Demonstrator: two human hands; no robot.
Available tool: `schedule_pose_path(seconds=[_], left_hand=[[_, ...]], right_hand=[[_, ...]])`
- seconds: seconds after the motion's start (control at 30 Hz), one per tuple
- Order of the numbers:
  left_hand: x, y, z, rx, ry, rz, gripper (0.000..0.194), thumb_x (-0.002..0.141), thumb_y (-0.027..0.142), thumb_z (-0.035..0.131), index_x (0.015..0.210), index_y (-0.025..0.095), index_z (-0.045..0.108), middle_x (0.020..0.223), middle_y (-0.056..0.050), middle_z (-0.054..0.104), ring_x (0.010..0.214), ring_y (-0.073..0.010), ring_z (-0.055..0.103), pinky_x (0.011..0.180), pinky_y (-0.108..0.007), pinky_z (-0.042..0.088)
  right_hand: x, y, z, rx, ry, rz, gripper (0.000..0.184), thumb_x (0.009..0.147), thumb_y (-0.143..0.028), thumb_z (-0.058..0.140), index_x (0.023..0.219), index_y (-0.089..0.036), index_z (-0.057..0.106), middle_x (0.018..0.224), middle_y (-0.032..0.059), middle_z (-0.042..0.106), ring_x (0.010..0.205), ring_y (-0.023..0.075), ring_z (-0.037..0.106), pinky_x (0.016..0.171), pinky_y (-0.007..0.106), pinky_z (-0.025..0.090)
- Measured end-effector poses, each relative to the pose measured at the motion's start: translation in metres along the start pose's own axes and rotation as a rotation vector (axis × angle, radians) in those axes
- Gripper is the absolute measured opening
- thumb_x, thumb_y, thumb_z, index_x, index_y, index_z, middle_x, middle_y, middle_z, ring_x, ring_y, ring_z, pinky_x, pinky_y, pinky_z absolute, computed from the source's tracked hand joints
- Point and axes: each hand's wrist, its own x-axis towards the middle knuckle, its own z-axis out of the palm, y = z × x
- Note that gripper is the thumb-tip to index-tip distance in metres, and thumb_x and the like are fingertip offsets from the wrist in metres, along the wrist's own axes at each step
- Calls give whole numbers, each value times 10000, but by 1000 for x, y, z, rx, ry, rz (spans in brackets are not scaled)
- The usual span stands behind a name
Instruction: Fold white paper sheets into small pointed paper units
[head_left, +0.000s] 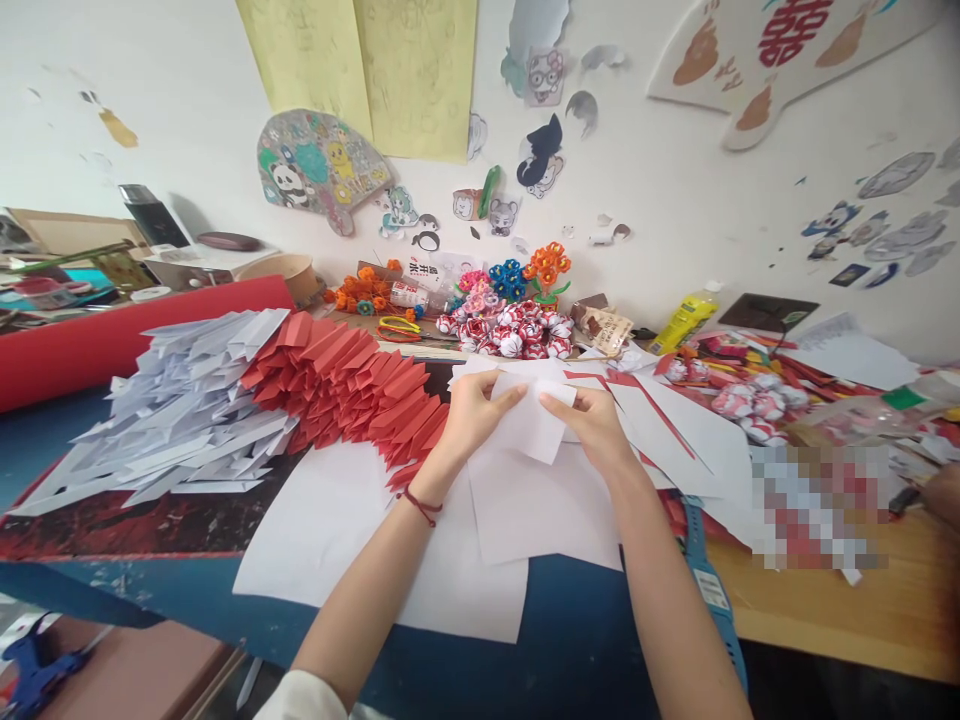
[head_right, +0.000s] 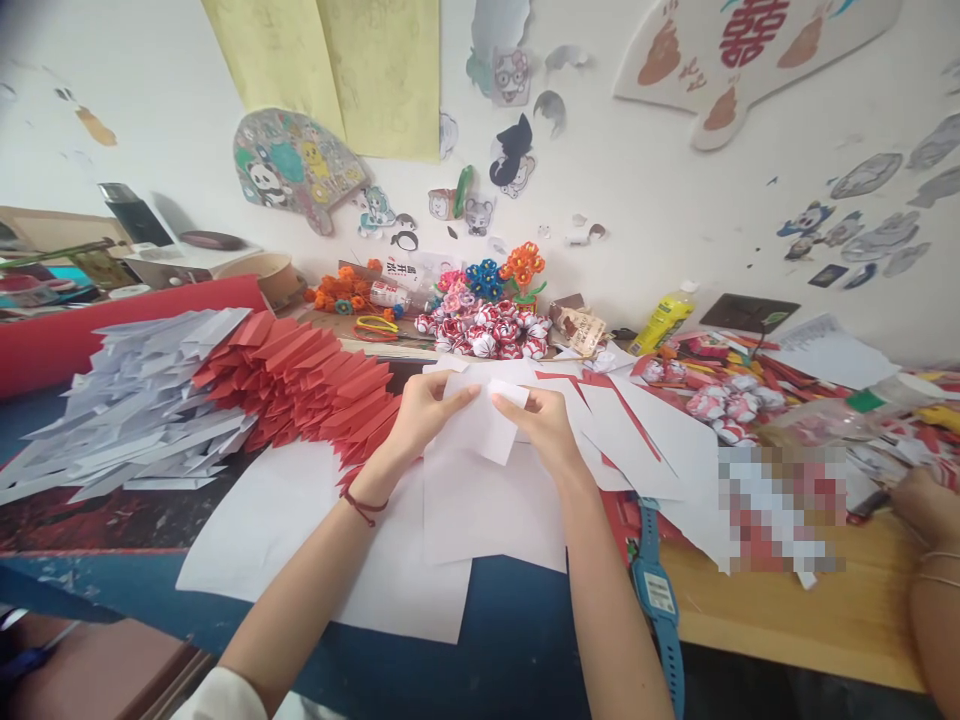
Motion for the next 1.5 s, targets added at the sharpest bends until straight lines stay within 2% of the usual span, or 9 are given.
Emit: schedule_pose_path(seconds=[0.17,0.33,0.67,0.8,0.97,1.13,1.27,1.5], left_hand=[[0,0,2,64,16,-7,454,797,517,587,582,120,544,559,29,412,541,-71,332,483,-195,241],[-1,2,3,100,57,36,501,802,528,573,517,140,436,544,41,290,543,-69,242,482,-210,196],[-1,-1,3,64,77,22,473,806,527,567,560,129,501,560,28,338,552,-76,278,486,-213,197],[0,0,2,80,81,31,464,802,516,579,555,129,514,553,25,346,550,-78,289,480,-211,198],[1,-1,2,18,132,-4,457,776,540,600,579,129,565,552,12,444,543,-89,378,480,-206,254],[1,-2,2,-9,72,-25,428,733,543,646,644,126,617,566,11,501,548,-97,428,485,-201,291],[1,-4,2,-3,72,-35,449,741,551,634,595,128,596,533,12,482,536,-102,432,468,-206,280],[1,-2,1,-36,97,-20,448,758,556,623,644,122,630,556,-7,523,548,-111,460,471,-208,304]], right_hand=[[0,3,1,13,1,23,335,690,-444,772,802,-130,745,732,58,721,637,211,651,547,284,490],[0,4,2,111,-2,31,319,689,-417,783,829,-133,753,749,64,729,659,213,665,584,291,513],[0,5,7,157,53,12,309,697,-436,775,770,-136,749,734,71,730,658,227,674,564,292,502],[-1,4,6,157,27,28,328,690,-450,778,800,-143,747,745,67,729,687,238,673,583,304,509],[-2,4,5,101,-8,39,305,685,-436,786,804,-157,748,768,54,729,680,217,665,607,304,517],[1,9,2,44,51,-11,335,711,-485,749,760,-154,743,717,45,719,680,217,661,593,302,508],[2,9,3,108,26,22,350,693,-486,765,789,-150,748,756,69,731,732,246,677,618,324,520],[0,2,6,221,12,63,379,660,-499,786,829,-161,751,799,85,743,756,266,691,667,353,529]])
